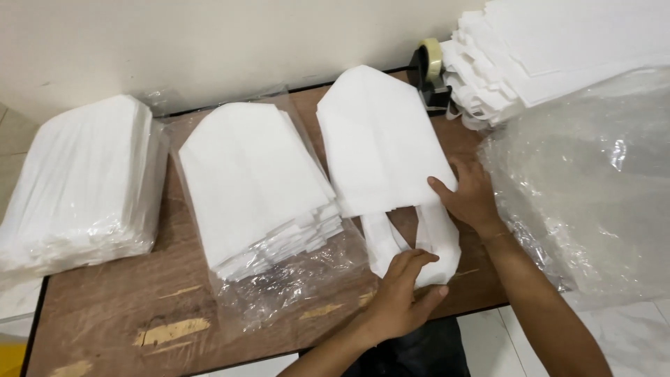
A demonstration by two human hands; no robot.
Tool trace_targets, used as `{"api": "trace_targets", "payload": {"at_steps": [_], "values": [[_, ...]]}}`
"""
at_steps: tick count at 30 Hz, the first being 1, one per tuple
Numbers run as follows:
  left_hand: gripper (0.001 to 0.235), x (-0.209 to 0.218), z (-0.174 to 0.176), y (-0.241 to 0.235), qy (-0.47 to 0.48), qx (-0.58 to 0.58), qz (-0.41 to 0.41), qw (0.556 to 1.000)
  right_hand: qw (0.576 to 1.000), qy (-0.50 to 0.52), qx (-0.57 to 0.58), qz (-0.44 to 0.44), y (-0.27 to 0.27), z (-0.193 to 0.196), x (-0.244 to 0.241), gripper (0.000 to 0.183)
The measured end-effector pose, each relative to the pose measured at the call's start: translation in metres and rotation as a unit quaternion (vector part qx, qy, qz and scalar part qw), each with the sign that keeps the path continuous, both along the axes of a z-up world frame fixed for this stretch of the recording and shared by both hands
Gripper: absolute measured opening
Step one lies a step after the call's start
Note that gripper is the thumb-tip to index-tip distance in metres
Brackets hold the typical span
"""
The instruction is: Packing stacks of white non-woven bags into clear plastic shipping bags on a work table.
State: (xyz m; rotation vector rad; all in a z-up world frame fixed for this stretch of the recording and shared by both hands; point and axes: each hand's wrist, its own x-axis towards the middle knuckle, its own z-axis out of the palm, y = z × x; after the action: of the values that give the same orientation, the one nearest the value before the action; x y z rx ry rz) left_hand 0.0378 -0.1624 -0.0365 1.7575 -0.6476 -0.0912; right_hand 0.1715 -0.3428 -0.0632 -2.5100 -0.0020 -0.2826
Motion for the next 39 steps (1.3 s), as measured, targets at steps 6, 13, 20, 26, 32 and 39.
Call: {"api": "trace_targets", "payload": {"at_steps": [6, 13, 20, 26, 32, 39], "values": [[0.037, 0.014, -0.003, -0.011, 0.02, 0.03, -0.001, 0.999, 0.997, 0.061, 0.008, -0.035, 0.002, -0.001, 0.013, 0.059], [0.033, 0.014, 0.006, 0.009, -0.057, 0.06, 0.002, 0.997, 0.992, -0.096, 0.079, -0.027, -0.004, -0.035, 0.028, 0.025], [0.031, 0.022, 0.033, 0.026, -0.244, 0.071, 0.032, 0.967, 0.923, -0.084, 0.372, 0.042, 0.011, 0.071, 0.012, 0.018], [0.053, 0.047, 0.033, 0.05, -0.337, 0.225, 0.172, 0.898, 0.756, 0.01, 0.654, -0.034, -0.002, 0.113, 0.0, 0.026], [0.058, 0.053, 0.043, 0.061, -0.132, 0.095, 0.179, 0.97, 0.757, 0.078, 0.648, 0.009, -0.01, 0.087, -0.012, 0.034], [0.073, 0.054, 0.022, 0.067, 0.268, -0.29, 0.09, 0.914, 0.77, 0.114, 0.628, 0.011, -0.008, 0.063, -0.033, 0.049]]}}
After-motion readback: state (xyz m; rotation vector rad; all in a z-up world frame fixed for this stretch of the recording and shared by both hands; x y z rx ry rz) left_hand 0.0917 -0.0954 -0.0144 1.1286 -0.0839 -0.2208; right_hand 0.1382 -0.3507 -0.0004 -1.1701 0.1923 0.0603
